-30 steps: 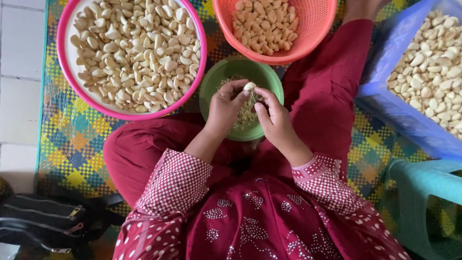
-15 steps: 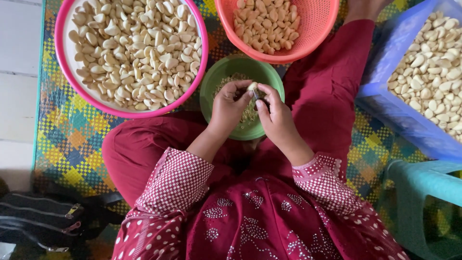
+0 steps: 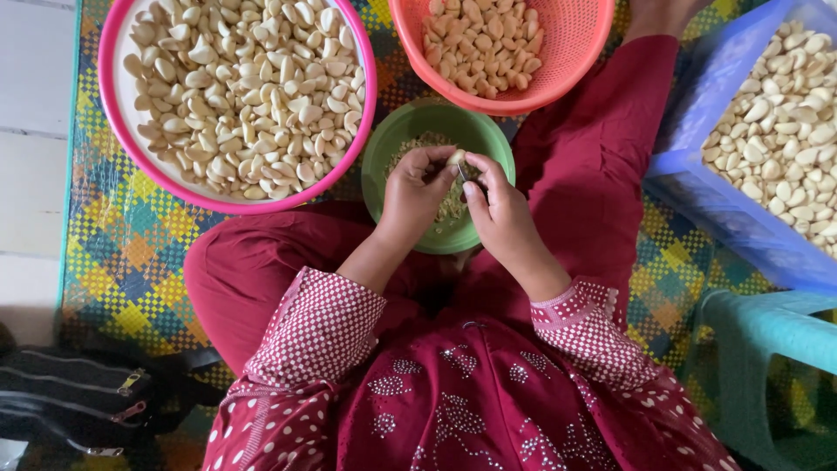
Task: Peeling individual garlic cloves by hand and sorting them into containers.
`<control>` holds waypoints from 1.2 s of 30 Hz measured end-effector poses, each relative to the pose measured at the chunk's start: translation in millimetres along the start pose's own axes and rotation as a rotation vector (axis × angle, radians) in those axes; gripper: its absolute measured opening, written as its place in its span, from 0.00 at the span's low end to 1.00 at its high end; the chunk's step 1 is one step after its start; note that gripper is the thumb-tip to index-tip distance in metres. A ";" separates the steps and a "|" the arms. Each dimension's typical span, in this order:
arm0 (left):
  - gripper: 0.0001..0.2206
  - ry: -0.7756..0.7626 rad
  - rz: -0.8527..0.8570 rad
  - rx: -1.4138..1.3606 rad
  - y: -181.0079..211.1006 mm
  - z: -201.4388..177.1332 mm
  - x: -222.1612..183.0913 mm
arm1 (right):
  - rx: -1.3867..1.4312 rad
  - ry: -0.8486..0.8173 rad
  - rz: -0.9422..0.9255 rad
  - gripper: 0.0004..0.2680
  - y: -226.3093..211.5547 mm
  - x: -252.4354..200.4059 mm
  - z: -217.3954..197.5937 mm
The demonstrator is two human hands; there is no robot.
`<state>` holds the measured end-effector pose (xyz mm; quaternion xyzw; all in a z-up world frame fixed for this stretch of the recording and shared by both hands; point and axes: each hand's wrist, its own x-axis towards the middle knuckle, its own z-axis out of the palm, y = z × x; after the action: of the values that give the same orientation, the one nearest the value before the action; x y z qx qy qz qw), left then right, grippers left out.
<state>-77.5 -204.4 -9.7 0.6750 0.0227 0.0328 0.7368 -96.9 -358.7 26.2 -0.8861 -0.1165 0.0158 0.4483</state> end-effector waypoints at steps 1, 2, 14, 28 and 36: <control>0.12 -0.001 0.000 0.000 -1.0 -0.2 0.1 | 0.000 0.001 0.001 0.14 -1.3 0.1 -0.1; 0.12 -0.002 0.001 0.010 -2.1 -0.3 0.2 | -0.005 -0.002 0.001 0.14 -2.6 0.2 -0.2; 0.10 0.001 0.009 0.072 -5.9 -1.9 0.8 | -0.058 -0.018 0.010 0.13 -1.3 1.7 -0.9; 0.10 -0.001 0.102 0.100 -7.2 -3.0 0.8 | -0.178 0.006 -0.114 0.12 0.3 3.7 -2.8; 0.11 -0.078 0.119 -0.038 -12.8 -2.3 -0.4 | -0.052 -0.015 -0.035 0.11 -8.3 4.2 -8.2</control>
<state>-77.8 -203.3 -22.7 0.6617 -0.0467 0.0506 0.7466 -93.4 -359.5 38.1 -0.8952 -0.1356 0.0118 0.4244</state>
